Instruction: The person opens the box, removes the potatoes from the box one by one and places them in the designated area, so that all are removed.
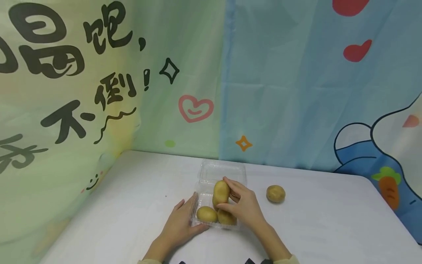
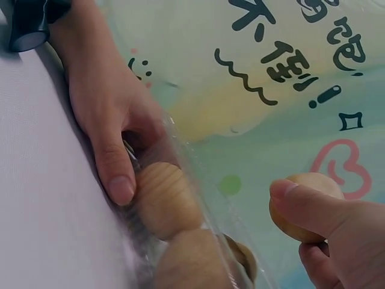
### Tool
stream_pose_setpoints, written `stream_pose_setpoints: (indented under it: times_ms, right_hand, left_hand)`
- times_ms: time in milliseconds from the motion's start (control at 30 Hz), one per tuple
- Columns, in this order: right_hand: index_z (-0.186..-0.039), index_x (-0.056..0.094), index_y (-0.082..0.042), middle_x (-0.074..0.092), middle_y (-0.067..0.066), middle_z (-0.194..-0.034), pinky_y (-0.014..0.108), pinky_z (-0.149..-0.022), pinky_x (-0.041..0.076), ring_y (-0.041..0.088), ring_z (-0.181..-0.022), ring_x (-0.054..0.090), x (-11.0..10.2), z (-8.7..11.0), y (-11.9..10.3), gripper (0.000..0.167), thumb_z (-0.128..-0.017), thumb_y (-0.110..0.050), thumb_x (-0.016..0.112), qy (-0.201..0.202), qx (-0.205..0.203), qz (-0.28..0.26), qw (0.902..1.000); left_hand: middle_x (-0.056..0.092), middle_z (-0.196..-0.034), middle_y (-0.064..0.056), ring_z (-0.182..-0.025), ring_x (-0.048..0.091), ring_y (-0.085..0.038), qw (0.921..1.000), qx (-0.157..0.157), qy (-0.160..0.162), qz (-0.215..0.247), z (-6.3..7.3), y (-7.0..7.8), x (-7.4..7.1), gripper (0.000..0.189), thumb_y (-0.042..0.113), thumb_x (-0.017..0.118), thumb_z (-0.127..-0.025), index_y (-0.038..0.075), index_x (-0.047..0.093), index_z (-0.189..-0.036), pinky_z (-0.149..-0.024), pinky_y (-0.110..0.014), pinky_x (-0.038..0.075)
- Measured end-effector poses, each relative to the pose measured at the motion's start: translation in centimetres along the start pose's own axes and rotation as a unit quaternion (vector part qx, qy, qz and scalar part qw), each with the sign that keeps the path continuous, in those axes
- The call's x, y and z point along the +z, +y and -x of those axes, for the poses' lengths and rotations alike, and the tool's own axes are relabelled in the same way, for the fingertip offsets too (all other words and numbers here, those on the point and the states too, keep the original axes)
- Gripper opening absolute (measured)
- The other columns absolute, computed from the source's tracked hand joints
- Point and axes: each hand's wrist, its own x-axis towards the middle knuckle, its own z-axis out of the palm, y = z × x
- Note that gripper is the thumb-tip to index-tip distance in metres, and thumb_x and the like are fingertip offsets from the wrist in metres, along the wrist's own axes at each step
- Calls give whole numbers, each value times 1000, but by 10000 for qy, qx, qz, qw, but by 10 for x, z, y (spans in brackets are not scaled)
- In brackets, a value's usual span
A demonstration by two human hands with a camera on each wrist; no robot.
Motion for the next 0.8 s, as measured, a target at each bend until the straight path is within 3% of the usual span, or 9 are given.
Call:
stream_pose_setpoints:
  times_ms: [167,800]
  right_hand:
    - [-140,48,-17,53,4,-139,23,-94,50,23,-124,54,-12,9,0,80,-69,-23,84,130,45,-118,9998]
    - [-138,50,-11,55,9,-135,18,-89,51,24,-120,56,-50,33,16,81,-66,-20,85,891,-46,409,9952]
  left_hand:
    - [42,-148,-9,-136,42,-18,10000,11,41,48,2,-1,1,104,68,64,-74,0,32,-146,-117,-44,26]
    - [43,-148,-10,-136,42,-19,9998,35,134,105,1,1,1,103,65,67,-73,0,33,-145,-117,-44,26]
